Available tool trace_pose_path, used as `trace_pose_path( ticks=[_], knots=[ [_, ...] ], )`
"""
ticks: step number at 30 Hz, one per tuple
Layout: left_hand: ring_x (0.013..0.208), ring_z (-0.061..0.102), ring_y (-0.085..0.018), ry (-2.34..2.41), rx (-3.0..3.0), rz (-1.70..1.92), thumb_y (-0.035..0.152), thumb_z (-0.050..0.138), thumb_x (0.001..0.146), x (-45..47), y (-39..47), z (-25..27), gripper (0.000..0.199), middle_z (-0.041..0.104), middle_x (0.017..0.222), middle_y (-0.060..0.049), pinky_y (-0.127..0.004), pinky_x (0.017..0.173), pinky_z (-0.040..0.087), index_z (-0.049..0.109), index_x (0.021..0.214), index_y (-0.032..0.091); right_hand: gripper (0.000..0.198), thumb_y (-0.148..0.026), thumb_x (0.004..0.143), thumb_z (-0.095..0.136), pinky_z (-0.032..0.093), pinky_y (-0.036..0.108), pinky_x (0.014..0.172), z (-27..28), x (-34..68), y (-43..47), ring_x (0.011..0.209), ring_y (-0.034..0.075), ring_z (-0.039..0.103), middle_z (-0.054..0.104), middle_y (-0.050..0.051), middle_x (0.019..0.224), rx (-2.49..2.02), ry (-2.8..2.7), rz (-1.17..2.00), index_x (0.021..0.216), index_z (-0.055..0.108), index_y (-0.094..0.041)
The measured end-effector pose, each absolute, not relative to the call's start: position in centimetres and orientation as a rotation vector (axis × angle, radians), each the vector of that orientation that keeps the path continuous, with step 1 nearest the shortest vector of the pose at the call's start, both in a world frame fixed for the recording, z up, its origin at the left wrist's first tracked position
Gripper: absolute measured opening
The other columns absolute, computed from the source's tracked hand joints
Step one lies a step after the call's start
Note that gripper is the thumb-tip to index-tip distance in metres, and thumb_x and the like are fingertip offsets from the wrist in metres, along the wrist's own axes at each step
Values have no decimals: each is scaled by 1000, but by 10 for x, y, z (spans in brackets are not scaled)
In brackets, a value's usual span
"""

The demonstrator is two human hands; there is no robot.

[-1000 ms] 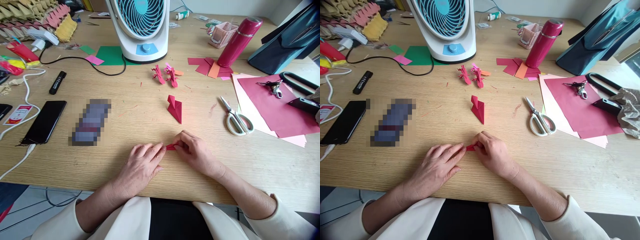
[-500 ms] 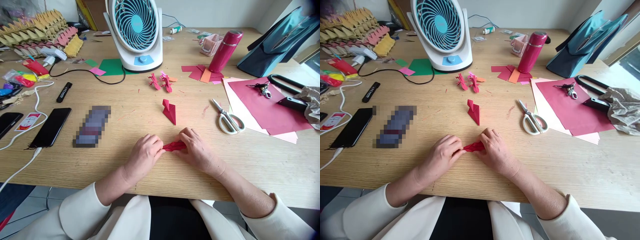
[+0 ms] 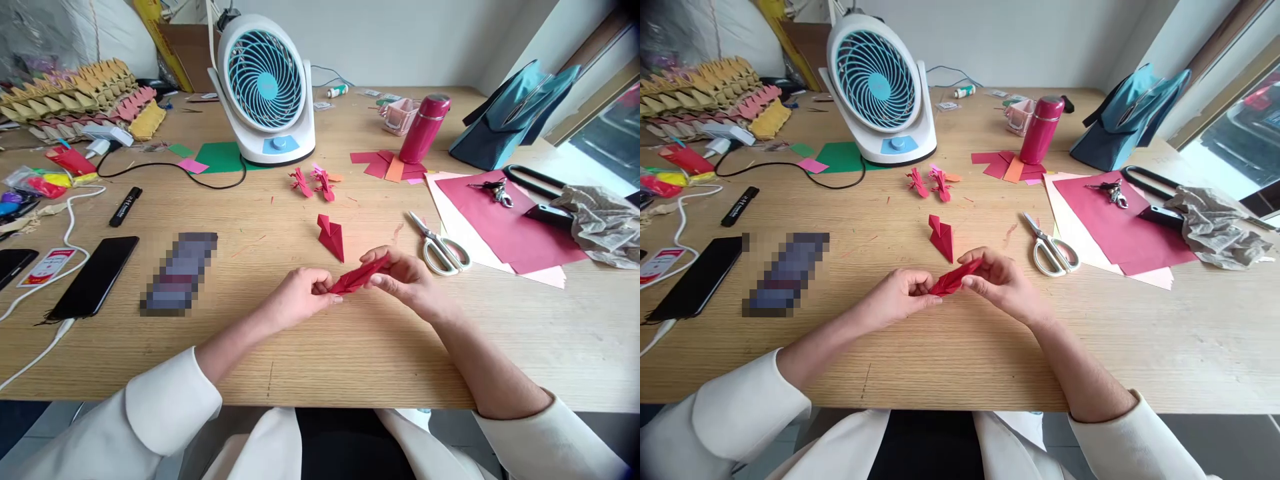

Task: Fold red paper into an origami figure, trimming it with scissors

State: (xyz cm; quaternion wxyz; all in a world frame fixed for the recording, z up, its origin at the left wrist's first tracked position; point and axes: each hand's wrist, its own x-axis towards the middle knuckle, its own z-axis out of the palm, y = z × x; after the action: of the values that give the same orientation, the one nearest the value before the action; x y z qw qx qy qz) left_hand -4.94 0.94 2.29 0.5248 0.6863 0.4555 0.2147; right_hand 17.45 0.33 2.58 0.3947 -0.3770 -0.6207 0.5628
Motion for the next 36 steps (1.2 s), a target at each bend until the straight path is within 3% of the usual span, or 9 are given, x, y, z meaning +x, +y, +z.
trace_pose_path(
  ticks=[3, 7, 12, 17, 26, 36],
  knots=[
    [53, 47, -8, 989, 1429, 605, 35, 72, 77, -44, 14, 16, 23, 53, 61, 5, -20, 50, 34, 62, 75, 14, 33, -49, 80, 76, 53, 35, 82, 21, 168, 8, 85, 19, 64, 69, 5, 89, -924, -1500, 1512, 88, 63, -20],
    [47, 45, -6, 957, 1313, 679, 38, 75, 74, -39, 13, 4, 29, 51, 56, 6, -18, 43, 33, 57, 74, 15, 39, -52, 75, 80, 49, 29, 69, 9, 154, 8, 69, 13, 57, 63, 1, 74, -991, -1470, 1573, 75, 60, -18],
    [47, 54, -8, 971, 1226, 690, 38, 80, 71, -41, 10, -1, 33, 58, 55, 4, -19, 44, 46, 57, 76, 15, 35, -48, 80, 77, 46, 27, 66, 2, 148, 6, 68, 13, 53, 58, 0, 75, -1019, -1532, 1533, 78, 58, -19],
    [52, 64, -11, 909, 1147, 699, 48, 75, 78, -44, 10, 4, 38, 66, 65, 0, -23, 50, 57, 61, 86, 13, 35, -48, 84, 72, 46, 29, 65, 4, 148, 5, 64, 13, 50, 53, -2, 71, -1025, -1595, 1495, 76, 53, -20],
    [54, 68, -12, 860, 1093, 731, 48, 78, 75, -44, 11, 0, 40, 68, 68, 0, -21, 49, 57, 56, 80, 15, 40, -58, 83, 70, 43, 27, 62, 7, 147, 3, 65, 13, 49, 55, -1, 70, -1049, -1548, 1495, 81, 58, -19],
    [51, 61, -8, 899, 1170, 755, 45, 83, 71, -45, 13, -1, 40, 62, 66, 3, -19, 46, 54, 59, 79, 14, 34, -49, 85, 71, 40, 26, 60, -3, 145, -1, 62, 11, 46, 56, -1, 70, -1107, -1592, 1351, 77, 56, -19]
  ],
)
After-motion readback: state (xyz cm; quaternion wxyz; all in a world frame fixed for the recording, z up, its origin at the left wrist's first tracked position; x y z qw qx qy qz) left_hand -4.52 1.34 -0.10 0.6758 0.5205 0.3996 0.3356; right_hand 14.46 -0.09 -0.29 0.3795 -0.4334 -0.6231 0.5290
